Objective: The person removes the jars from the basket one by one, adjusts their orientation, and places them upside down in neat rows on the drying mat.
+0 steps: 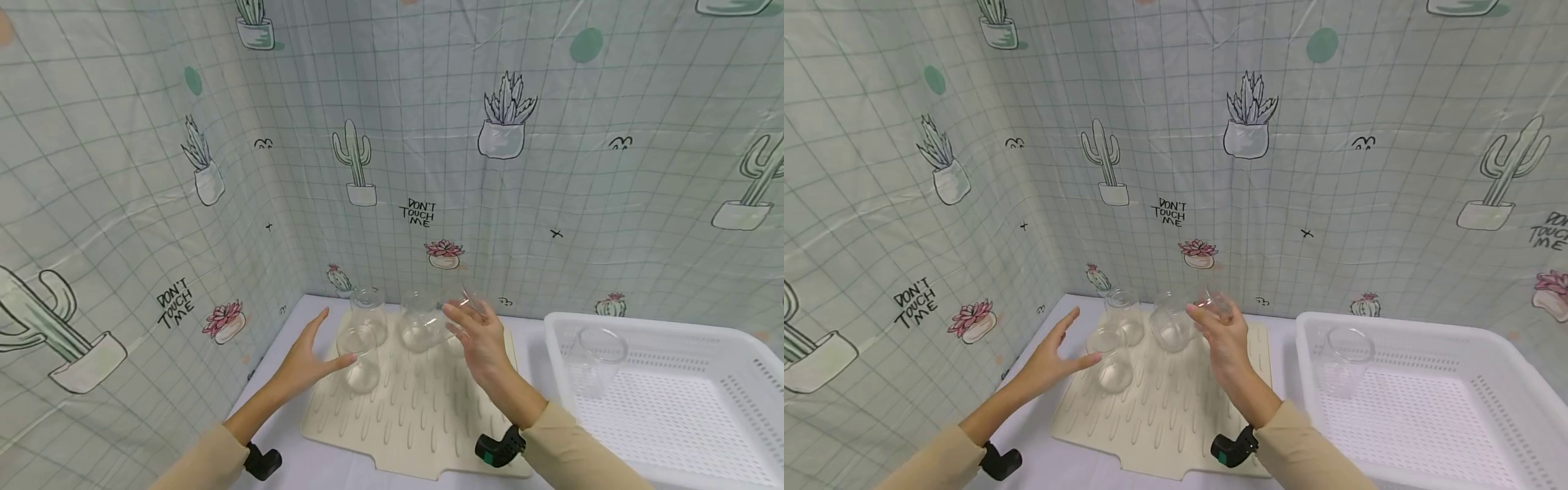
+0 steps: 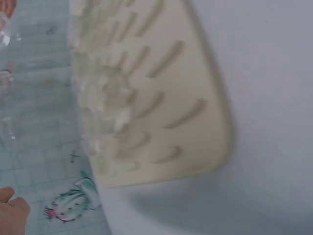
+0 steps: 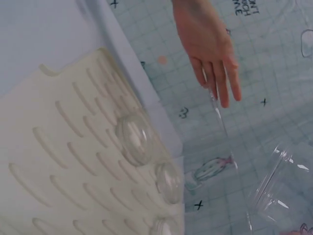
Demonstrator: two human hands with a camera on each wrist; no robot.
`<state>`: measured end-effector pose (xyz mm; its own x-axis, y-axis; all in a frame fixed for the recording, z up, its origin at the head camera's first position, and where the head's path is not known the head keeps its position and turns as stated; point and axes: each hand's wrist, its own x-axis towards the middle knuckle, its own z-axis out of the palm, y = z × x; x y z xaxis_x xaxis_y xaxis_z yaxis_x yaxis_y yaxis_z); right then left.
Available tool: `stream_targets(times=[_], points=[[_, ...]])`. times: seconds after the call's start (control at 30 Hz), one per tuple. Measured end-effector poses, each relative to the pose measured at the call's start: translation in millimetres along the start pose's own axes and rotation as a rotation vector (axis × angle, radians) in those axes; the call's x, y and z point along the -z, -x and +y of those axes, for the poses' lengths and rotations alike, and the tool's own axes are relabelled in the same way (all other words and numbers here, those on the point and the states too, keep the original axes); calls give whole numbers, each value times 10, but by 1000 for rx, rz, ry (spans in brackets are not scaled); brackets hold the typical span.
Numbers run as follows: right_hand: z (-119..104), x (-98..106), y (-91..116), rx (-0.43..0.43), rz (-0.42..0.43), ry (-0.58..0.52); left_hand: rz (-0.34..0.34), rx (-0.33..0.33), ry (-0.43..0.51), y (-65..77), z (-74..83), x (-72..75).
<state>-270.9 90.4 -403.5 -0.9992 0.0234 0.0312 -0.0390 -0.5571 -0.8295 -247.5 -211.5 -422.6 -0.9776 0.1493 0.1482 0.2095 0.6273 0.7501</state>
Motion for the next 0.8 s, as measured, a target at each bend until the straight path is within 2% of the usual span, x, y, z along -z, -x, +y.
stream_targets(times=[0.17,0.3,0.43,0.6,0.8], points=[[131,-17,-13,-19,-2,92,-51,1,-100,110,-248,-116],[231,-32,2,-43,-5,193,-87,29,-125,212,-384,-206],[336,-46,34,-57,0,276,-118,38,-159,311,-453,-307],[450,-51,47,-43,13,392,-158,30,-256,394,-496,-434],[560,-57,65,-31,12,480,-179,36,-300,462,-541,-518]])
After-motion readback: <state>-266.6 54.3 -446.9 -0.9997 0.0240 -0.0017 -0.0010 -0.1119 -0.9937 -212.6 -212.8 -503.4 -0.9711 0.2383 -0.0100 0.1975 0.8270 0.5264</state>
